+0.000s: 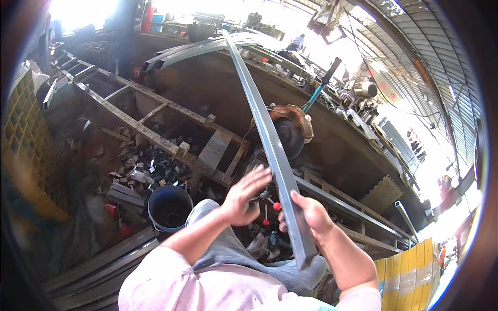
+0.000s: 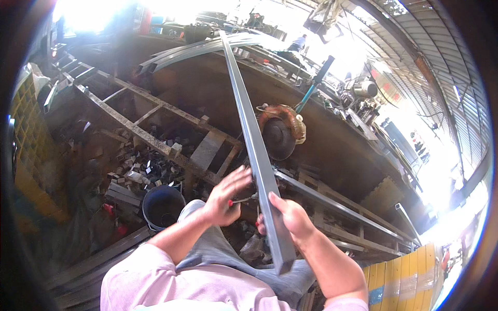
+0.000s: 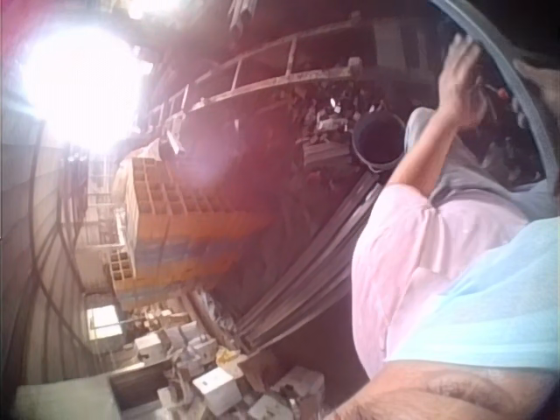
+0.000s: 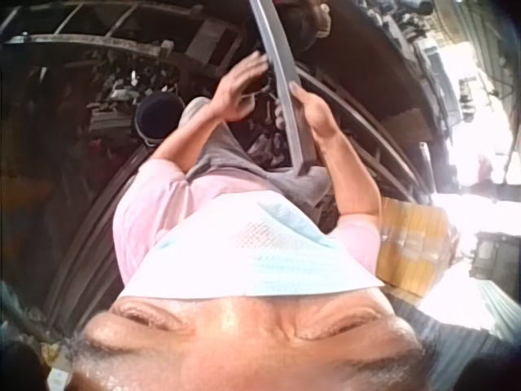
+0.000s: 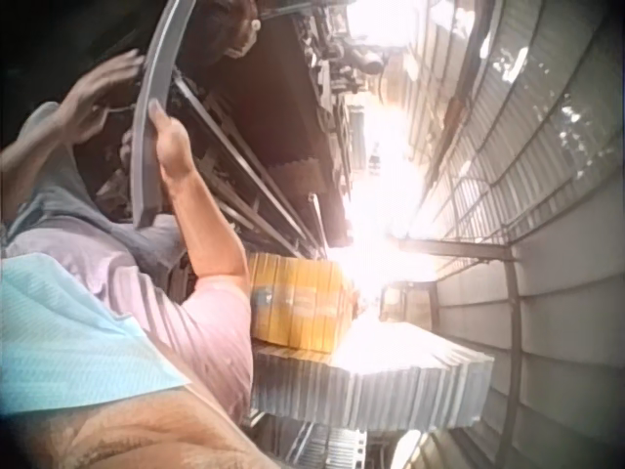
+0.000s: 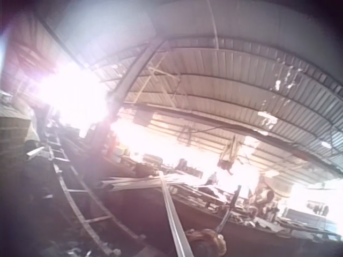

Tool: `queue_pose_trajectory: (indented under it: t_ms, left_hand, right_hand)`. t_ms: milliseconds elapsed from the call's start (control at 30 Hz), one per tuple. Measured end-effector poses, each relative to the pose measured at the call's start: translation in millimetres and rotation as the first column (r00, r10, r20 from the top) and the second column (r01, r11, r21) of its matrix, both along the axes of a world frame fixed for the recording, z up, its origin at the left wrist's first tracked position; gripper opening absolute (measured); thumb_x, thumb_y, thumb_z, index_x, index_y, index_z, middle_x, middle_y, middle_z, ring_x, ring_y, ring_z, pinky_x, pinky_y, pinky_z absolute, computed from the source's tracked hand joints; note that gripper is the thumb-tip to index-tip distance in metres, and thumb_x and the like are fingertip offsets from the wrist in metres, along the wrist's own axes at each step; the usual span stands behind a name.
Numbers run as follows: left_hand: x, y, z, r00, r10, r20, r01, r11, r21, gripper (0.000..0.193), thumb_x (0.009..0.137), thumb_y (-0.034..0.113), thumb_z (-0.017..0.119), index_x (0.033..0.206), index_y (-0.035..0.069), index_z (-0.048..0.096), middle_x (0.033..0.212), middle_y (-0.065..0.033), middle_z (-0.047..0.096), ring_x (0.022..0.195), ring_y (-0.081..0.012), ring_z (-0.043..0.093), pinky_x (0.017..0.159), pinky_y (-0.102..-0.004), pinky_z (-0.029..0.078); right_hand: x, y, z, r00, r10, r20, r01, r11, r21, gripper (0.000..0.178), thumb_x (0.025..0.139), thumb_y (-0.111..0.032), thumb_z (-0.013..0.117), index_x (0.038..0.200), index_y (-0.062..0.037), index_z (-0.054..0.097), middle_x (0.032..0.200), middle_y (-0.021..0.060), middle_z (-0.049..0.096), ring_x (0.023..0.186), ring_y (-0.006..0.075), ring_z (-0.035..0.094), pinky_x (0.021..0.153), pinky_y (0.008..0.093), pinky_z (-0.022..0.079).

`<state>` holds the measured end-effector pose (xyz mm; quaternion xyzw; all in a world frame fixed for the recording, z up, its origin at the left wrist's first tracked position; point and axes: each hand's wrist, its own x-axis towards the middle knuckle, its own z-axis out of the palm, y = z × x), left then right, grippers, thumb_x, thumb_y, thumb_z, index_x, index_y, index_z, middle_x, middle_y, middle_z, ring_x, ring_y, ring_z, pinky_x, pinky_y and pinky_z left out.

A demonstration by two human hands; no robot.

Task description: The person sits on the floor and uses a chop saw to cut long metal bars. They position each bar under the blade, lower the saw to cut, and then remove the cut piece before repeating the process with another bar.

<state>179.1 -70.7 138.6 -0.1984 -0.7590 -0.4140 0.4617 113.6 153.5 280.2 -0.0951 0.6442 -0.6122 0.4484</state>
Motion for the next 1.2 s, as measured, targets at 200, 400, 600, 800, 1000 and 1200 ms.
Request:
queue_pose_trajectory:
  t_ms: [200,400,600,800,1000,1200]
  left_hand:
    - [81,20,-24,0.963,0.271,0.005,-0.27,0.959,0.087,0.1,0.069,0.019,0.092,0.156,-0.001,0.049,0.165,-0.0311,0.042,0.153,-0.0527,0.042,0.125,-0.0615,0.039]
    - [78,-48,-68,0.808,0.579,-0.109,-0.532,0.796,0.287,0.118,0.07,0.039,0.101,0.162,0.001,0.039,0.167,-0.0249,0.042,0.158,-0.045,0.037,0.131,-0.0556,0.03]
    - [115,-100,-34,0.66,0.7,-0.272,-0.649,0.714,0.264,0.067,0.103,0.037,0.073,0.154,0.002,0.047,0.156,-0.0168,0.049,0.152,-0.0396,0.044,0.127,-0.0566,0.033]
    - [144,-172,-73,0.468,0.884,0.013,-0.721,0.373,0.584,0.048,0.11,0.027,0.064,0.145,-0.004,0.056,0.147,-0.0199,0.06,0.14,-0.0314,0.057,0.118,-0.048,0.043]
    - [139,-292,-38,0.546,0.823,0.156,-0.581,0.238,0.778,0.068,0.108,0.04,0.071,0.147,-0.013,0.056,0.152,-0.0207,0.06,0.137,-0.027,0.058,0.119,-0.0415,0.04]
    - [57,-475,-6,0.731,0.672,0.122,-0.484,0.383,0.787,0.075,0.104,0.051,0.072,0.149,-0.007,0.057,0.144,-0.0138,0.065,0.123,-0.0221,0.066,0.102,-0.0356,0.054]
  right_hand:
    - [6,-131,-46,0.995,0.028,0.096,0.001,0.959,-0.283,0.037,0.115,-0.04,0.055,0.11,-0.0063,0.069,0.09,0.0075,0.068,0.076,0.0196,0.069,0.069,0.0349,0.06]
    - [57,-236,-73,0.922,0.172,0.348,-0.023,0.919,-0.395,0.045,0.115,-0.043,0.052,0.108,-0.0007,0.065,0.09,0.0118,0.069,0.077,0.0208,0.068,0.075,0.0384,0.061]
    - [82,-280,-47,0.894,0.412,0.179,-0.346,0.885,-0.311,0.063,0.115,-0.056,0.045,0.121,0.0026,0.067,0.099,0.0139,0.075,0.09,0.0282,0.072,0.094,0.0449,0.058]
    - [28,-247,-72,0.741,0.654,-0.152,-0.671,0.734,-0.106,0.071,0.117,-0.059,0.035,0.146,0.0007,0.061,0.126,0.0161,0.076,0.118,0.0258,0.072,0.106,0.0404,0.054]
    - [-59,-71,-151,0.891,0.453,0.036,-0.454,0.891,0.01,0.073,0.116,-0.06,0.033,0.146,0.0013,0.058,0.13,0.0175,0.074,0.12,0.0292,0.071,0.109,0.0438,0.053]
    - [-66,84,-225,0.952,0.037,0.305,-0.074,0.991,0.111,0.077,0.115,-0.065,0.024,0.145,-0.0026,0.057,0.128,0.0217,0.075,0.115,0.0334,0.073,0.103,0.0474,0.055]
